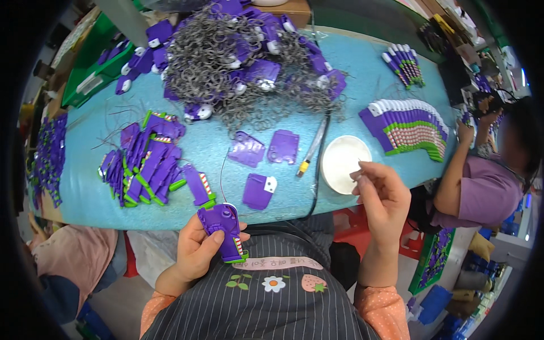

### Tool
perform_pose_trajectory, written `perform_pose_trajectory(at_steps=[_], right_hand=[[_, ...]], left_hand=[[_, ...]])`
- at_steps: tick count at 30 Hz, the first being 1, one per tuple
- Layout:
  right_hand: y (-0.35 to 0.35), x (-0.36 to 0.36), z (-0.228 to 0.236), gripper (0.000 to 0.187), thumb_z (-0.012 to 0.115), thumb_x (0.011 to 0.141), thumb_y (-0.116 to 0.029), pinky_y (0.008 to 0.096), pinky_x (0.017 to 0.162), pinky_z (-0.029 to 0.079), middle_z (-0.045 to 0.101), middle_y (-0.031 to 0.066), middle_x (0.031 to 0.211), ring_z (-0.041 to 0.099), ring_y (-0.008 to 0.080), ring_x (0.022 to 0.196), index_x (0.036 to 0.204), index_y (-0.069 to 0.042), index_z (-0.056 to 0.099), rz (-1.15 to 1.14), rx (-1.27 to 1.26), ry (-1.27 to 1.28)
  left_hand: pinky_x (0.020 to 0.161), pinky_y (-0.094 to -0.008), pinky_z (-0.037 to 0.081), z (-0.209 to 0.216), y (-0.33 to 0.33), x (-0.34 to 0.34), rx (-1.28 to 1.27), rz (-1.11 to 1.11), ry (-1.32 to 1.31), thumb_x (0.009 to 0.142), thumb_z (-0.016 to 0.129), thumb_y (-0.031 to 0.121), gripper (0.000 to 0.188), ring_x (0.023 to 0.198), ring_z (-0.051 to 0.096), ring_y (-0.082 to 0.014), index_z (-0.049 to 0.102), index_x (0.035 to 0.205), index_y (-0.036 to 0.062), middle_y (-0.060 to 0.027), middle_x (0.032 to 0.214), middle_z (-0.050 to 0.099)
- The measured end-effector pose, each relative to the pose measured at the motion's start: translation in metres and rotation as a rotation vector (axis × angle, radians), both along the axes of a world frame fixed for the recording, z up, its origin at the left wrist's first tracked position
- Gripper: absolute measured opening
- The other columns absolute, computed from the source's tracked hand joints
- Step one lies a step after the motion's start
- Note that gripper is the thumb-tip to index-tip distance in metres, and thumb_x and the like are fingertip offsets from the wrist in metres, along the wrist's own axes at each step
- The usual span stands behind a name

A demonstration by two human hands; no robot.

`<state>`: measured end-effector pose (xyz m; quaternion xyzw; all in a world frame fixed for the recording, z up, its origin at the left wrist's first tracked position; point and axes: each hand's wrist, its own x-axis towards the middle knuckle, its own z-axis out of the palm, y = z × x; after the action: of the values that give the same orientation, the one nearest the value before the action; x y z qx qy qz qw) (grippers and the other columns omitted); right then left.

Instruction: The person assembles purple and green plastic components by hand at a workbench. They repeatedly pick up parts, align them, and press them together, then place the assembled units on the table. The process is continuous and repetitive throughout the clip.

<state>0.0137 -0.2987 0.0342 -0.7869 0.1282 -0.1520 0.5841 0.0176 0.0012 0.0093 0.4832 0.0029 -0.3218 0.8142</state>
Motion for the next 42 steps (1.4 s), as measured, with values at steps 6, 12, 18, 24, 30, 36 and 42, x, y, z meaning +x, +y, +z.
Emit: perform_pose_trajectory(at_steps=[6, 12, 18, 24, 30, 36, 42], right_hand=[[-0.009, -0.001, -0.023, 0.005, 0.066, 0.078, -0.001, 0.0242, 0.05, 0.037, 0.059, 0.0053, 0.065, 0.052, 0.0094, 0.055, 0.081, 0.001, 0.067, 0.022, -0.567, 0.026], [-0.01, -0.011, -0.01, 0.003, 0.064, 0.078, 0.002, 0.0221, 0.052, 0.032, 0.052, 0.0017, 0.068, 0.044, 0.0068, 0.06, 0.081, 0.003, 0.065, -0.053, -0.348, -0.056], [0.04, -0.019, 0.007, 0.003, 0.057, 0.084, 0.001, 0.0198, 0.066, 0.036, 0.051, 0.005, 0.084, 0.045, 0.0076, 0.072, 0.084, 0.0, 0.054, 0.274, 0.334, -0.118], [0.078, -0.009, -0.01, 0.003, 0.057, 0.086, -0.001, 0.0211, 0.071, 0.04, 0.051, 0.0094, 0.1, 0.049, 0.0076, 0.082, 0.088, -0.001, 0.055, 0.494, 0.55, 0.088], [0.075, -0.008, -0.018, 0.006, 0.056, 0.089, -0.002, 0.023, 0.075, 0.043, 0.056, 0.0063, 0.095, 0.053, 0.0078, 0.088, 0.09, 0.0, 0.051, 0.582, 0.751, 0.29], [0.058, 0.003, 0.004, 0.014, 0.063, 0.086, -0.006, 0.0207, 0.064, 0.041, 0.054, 0.0005, 0.081, 0.051, 0.0042, 0.074, 0.086, -0.001, 0.05, 0.655, 0.538, 0.497], [0.044, 0.023, -0.008, 0.019, 0.069, 0.08, -0.004, 0.0192, 0.058, 0.039, 0.053, -0.0023, 0.075, 0.05, 0.0033, 0.068, 0.083, -0.001, 0.051, 1.055, 0.843, 0.798]], left_hand=[[0.092, -0.037, 0.047, -0.003, -0.013, -0.001, -0.054, -0.1, 0.039, 0.094, 0.041, 0.003, 0.032, 0.107, 0.058, -0.0268, 0.037, 0.125, -0.0023, -0.0208, 0.12, 0.053], [0.094, -0.0381, 0.046, -0.001, -0.014, -0.007, -0.024, -0.088, 0.022, 0.094, 0.04, 0.001, 0.032, 0.108, 0.057, -0.0255, 0.036, 0.126, -0.0029, -0.019, 0.121, 0.052], [0.095, -0.0383, 0.045, 0.009, -0.036, -0.009, -0.106, -0.048, -0.001, 0.094, 0.038, -0.001, 0.033, 0.109, 0.056, -0.025, 0.035, 0.127, -0.0029, -0.0169, 0.122, 0.051], [0.091, -0.0293, 0.045, 0.013, -0.033, -0.005, -0.113, -0.054, -0.064, 0.094, 0.038, -0.001, 0.034, 0.109, 0.055, -0.0182, 0.035, 0.127, -0.0045, -0.0144, 0.121, 0.051], [0.09, -0.0294, 0.046, 0.002, -0.024, -0.004, -0.043, -0.157, -0.098, 0.094, 0.039, 0.001, 0.034, 0.108, 0.056, -0.0183, 0.036, 0.127, -0.005, -0.0142, 0.121, 0.052], [0.08, -0.0289, 0.049, 0.003, -0.018, 0.006, 0.175, -0.437, -0.233, 0.092, 0.043, 0.002, 0.032, 0.093, 0.062, -0.017, 0.041, 0.123, -0.004, -0.0135, 0.107, 0.062], [0.062, -0.0281, 0.049, 0.001, -0.012, 0.008, 0.178, -0.59, -0.487, 0.088, 0.051, 0.004, 0.025, 0.072, 0.065, -0.0168, 0.048, 0.112, -0.0026, -0.0113, 0.086, 0.067]])
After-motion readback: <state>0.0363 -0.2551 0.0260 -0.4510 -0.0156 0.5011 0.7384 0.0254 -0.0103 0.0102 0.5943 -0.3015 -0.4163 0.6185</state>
